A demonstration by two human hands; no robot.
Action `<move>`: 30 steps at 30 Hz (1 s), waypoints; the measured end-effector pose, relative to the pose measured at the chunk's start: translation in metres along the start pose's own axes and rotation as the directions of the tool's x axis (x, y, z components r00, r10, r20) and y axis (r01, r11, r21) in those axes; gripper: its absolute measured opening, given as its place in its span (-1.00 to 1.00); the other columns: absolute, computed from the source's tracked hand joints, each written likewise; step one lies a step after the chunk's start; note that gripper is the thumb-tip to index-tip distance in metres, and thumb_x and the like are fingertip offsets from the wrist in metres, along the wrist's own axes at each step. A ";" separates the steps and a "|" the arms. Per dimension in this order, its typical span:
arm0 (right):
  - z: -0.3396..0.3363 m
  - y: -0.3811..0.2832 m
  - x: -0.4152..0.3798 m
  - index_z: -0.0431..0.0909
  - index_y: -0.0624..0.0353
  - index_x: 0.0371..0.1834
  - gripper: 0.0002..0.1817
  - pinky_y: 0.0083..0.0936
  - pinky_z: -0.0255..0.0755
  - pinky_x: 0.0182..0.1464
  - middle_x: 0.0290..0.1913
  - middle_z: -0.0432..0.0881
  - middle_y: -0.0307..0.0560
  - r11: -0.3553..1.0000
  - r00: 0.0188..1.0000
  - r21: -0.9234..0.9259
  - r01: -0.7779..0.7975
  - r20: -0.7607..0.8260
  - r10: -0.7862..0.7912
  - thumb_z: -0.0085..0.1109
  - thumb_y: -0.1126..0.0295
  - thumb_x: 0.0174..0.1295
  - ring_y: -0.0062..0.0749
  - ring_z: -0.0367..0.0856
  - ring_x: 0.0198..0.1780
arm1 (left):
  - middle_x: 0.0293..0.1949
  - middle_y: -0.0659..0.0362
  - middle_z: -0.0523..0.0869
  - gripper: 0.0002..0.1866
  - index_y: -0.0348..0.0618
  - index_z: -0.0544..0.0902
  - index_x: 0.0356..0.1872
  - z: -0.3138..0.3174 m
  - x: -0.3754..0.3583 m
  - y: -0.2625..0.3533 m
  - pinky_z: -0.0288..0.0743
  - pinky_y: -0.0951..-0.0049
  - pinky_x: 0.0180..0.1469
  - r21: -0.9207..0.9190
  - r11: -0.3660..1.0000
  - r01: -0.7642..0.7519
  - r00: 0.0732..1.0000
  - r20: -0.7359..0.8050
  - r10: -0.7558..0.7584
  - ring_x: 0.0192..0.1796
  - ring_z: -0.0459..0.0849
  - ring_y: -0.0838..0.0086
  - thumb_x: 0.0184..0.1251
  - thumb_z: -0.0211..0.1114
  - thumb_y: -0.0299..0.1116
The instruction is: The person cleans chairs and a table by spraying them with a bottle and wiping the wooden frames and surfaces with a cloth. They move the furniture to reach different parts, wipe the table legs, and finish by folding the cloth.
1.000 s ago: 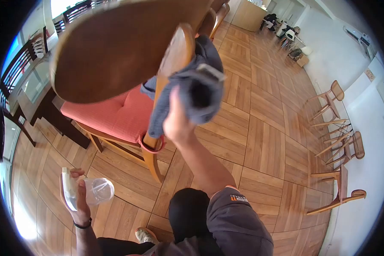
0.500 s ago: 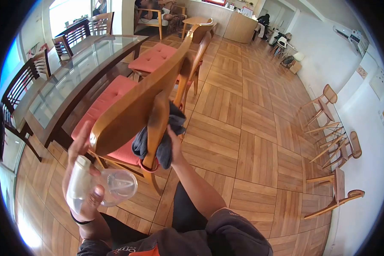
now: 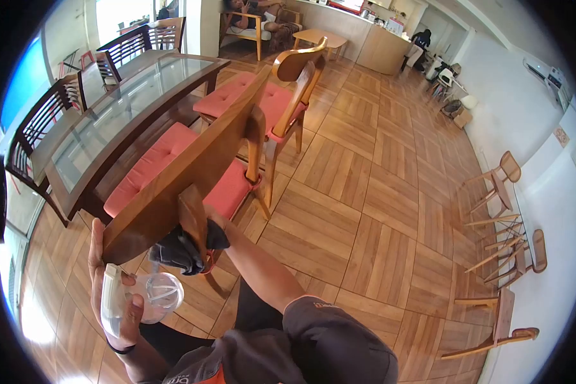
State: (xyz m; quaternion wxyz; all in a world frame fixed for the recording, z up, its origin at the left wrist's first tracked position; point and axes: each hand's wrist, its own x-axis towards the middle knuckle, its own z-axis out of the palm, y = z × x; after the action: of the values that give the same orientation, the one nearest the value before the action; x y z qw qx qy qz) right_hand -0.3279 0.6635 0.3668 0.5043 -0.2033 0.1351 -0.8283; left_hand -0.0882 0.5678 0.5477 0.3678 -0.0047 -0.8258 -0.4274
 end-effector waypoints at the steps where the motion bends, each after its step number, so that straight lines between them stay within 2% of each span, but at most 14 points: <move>1: 0.000 0.003 -0.005 0.52 0.24 0.22 -0.58 -0.35 0.48 0.25 0.12 0.66 -0.07 1.000 1.000 0.004 -0.007 0.002 0.007 -0.10 0.21 0.50 -0.35 0.66 0.11 | 0.51 -0.32 0.26 -0.51 -0.12 0.52 -0.40 0.002 0.001 0.004 0.11 -0.09 0.48 0.029 1.000 0.011 1.000 -0.013 -0.010 0.55 0.23 -0.13 0.26 0.28 0.17; 6: 0.003 0.004 -0.009 0.53 0.24 0.20 -0.59 -0.34 0.49 0.22 0.09 0.67 -0.07 0.997 0.997 0.036 -0.069 0.036 0.068 -0.09 0.21 0.49 -0.34 0.66 0.09 | 0.44 -0.31 0.36 -0.55 -0.34 0.55 -0.37 0.008 0.006 0.013 0.32 0.10 0.35 0.178 0.984 -0.016 0.998 -0.058 0.027 0.42 0.43 -0.07 0.27 0.31 -0.03; 14: 0.012 0.015 -0.032 0.54 0.24 0.19 -0.60 -0.33 0.51 0.18 0.06 0.67 -0.08 0.994 0.994 0.047 -0.095 0.059 0.092 -0.08 0.22 0.49 -0.34 0.67 0.06 | 0.40 -0.27 0.40 -0.63 -0.32 0.56 -0.36 0.015 0.004 0.017 0.30 0.10 0.35 0.272 0.958 0.089 0.994 -0.082 -0.069 0.40 0.42 -0.04 0.25 0.32 -0.13; 17: 0.011 0.029 -0.050 0.55 0.23 0.18 -0.61 -0.32 0.51 0.17 0.04 0.68 -0.08 0.999 1.000 -0.044 -0.018 -0.024 0.017 -0.08 0.22 0.48 -0.33 0.67 0.05 | 0.41 -0.26 0.37 -0.62 -0.29 0.57 -0.36 0.016 -0.001 0.007 0.28 0.09 0.36 0.295 0.953 0.074 0.995 -0.081 -0.053 0.41 0.40 -0.04 0.22 0.34 -0.09; 19: 0.008 0.048 -0.066 0.55 0.23 0.17 -0.61 -0.32 0.52 0.16 0.03 0.68 -0.08 0.946 0.950 -0.290 0.144 -0.227 -0.214 -0.08 0.22 0.48 -0.33 0.67 0.04 | 0.42 -0.25 0.35 -0.60 -0.27 0.58 -0.36 0.015 -0.003 0.001 0.26 0.08 0.37 0.268 0.962 0.057 0.996 -0.080 -0.037 0.41 0.38 -0.04 0.20 0.35 -0.05; 20: 0.003 0.066 -0.077 0.55 0.26 0.18 -0.64 -0.32 0.50 0.14 0.01 0.68 -0.09 0.792 0.831 -0.581 0.189 -0.335 -0.444 -0.04 0.27 0.48 -0.32 0.66 0.03 | 0.43 -0.24 0.34 -0.59 -0.26 0.58 -0.36 0.015 -0.003 -0.001 0.25 0.07 0.37 0.237 0.970 0.047 0.996 -0.088 -0.027 0.42 0.38 -0.03 0.18 0.35 -0.03; 21: -0.002 0.084 -0.088 0.54 0.28 0.18 -0.66 -0.32 0.49 0.12 -0.01 0.67 -0.09 0.586 0.647 -0.808 0.059 -0.416 -0.639 0.01 0.32 0.48 -0.32 0.65 0.01 | 0.43 -0.23 0.33 -0.58 -0.25 0.58 -0.36 0.015 -0.003 -0.002 0.24 0.07 0.38 0.205 0.978 0.038 0.995 -0.093 -0.019 0.42 0.37 -0.03 0.17 0.36 -0.01; 22: -0.003 0.092 -0.104 0.53 0.29 0.20 -0.67 -0.33 0.47 0.13 -0.01 0.67 -0.10 -0.028 0.580 -0.989 -0.144 -0.062 -0.813 0.05 0.37 0.47 -0.31 0.63 0.02 | 0.43 -0.23 0.33 -0.57 -0.24 0.58 -0.36 0.015 -0.004 -0.004 0.24 0.06 0.38 0.186 0.981 0.045 0.995 -0.095 -0.028 0.42 0.37 -0.02 0.15 0.36 0.00; 23: -0.017 0.110 -0.121 0.49 0.31 0.25 -0.63 -0.30 0.41 0.20 0.05 0.63 -0.04 -0.307 0.600 -0.913 -0.267 0.092 -0.795 0.08 0.39 0.44 -0.25 0.58 0.09 | 0.42 -0.22 0.34 -0.57 -0.24 0.58 -0.36 0.016 -0.006 -0.006 0.23 0.06 0.38 0.168 0.984 0.054 0.995 -0.096 -0.039 0.42 0.36 -0.02 0.14 0.36 0.01; 24: -0.009 0.116 -0.132 0.45 0.32 0.29 -0.59 -0.28 0.35 0.26 0.12 0.60 0.02 -0.547 0.606 -0.745 -0.383 0.244 -0.757 0.12 0.42 0.42 -0.19 0.54 0.16 | 0.42 -0.22 0.34 -0.56 -0.23 0.58 -0.36 0.016 -0.007 -0.008 0.22 0.06 0.39 0.150 0.986 0.066 0.994 -0.095 -0.052 0.42 0.36 -0.02 0.13 0.37 0.01; 25: -0.007 0.117 -0.135 0.44 0.30 0.32 -0.55 -0.21 0.31 0.28 0.17 0.54 0.05 -0.585 0.612 -0.745 -0.321 0.308 -0.729 0.13 0.38 0.41 -0.16 0.49 0.21 | 0.41 -0.22 0.34 -0.56 -0.24 0.59 -0.36 0.016 -0.007 -0.010 0.23 0.06 0.38 0.151 0.987 0.045 0.995 -0.095 -0.031 0.42 0.36 -0.02 0.13 0.36 0.01; 26: -0.009 0.115 -0.132 0.43 0.29 0.34 -0.52 -0.14 0.28 0.30 0.23 0.48 0.09 -0.525 0.601 -0.824 -0.213 0.313 -0.736 0.15 0.34 0.40 -0.12 0.45 0.25 | 0.41 -0.22 0.34 -0.56 -0.25 0.59 -0.36 0.015 -0.007 -0.011 0.23 0.06 0.38 0.154 0.988 0.025 0.996 -0.094 -0.010 0.42 0.36 -0.02 0.14 0.36 0.01; 28: 0.045 0.076 -0.098 0.41 0.25 0.38 -0.46 0.00 0.21 0.33 0.34 0.36 0.17 -0.254 0.540 -0.963 0.088 0.260 -0.801 0.17 0.27 0.37 -0.05 0.37 0.34 | 0.40 -0.23 0.35 -0.56 -0.26 0.59 -0.36 0.014 -0.009 -0.013 0.24 0.07 0.38 0.166 0.986 0.001 0.996 -0.087 0.014 0.42 0.37 -0.02 0.14 0.36 0.00; 30: 0.098 0.041 -0.065 0.39 0.22 0.42 -0.39 0.14 0.14 0.37 0.46 0.24 0.24 -0.101 0.486 -0.948 0.303 0.245 -0.839 0.20 0.20 0.34 0.02 0.29 0.44 | 0.39 -0.23 0.35 -0.56 -0.28 0.59 -0.37 0.016 -0.005 -0.012 0.26 0.08 0.37 0.186 0.982 -0.027 0.996 -0.078 0.043 0.41 0.38 -0.03 0.15 0.35 -0.01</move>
State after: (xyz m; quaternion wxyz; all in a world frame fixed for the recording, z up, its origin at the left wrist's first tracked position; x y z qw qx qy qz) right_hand -0.2226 0.7008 0.4225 -0.2075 -0.2969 0.5950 -0.7175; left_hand -0.0981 0.5729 0.5303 0.4077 0.0325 -0.8460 -0.3422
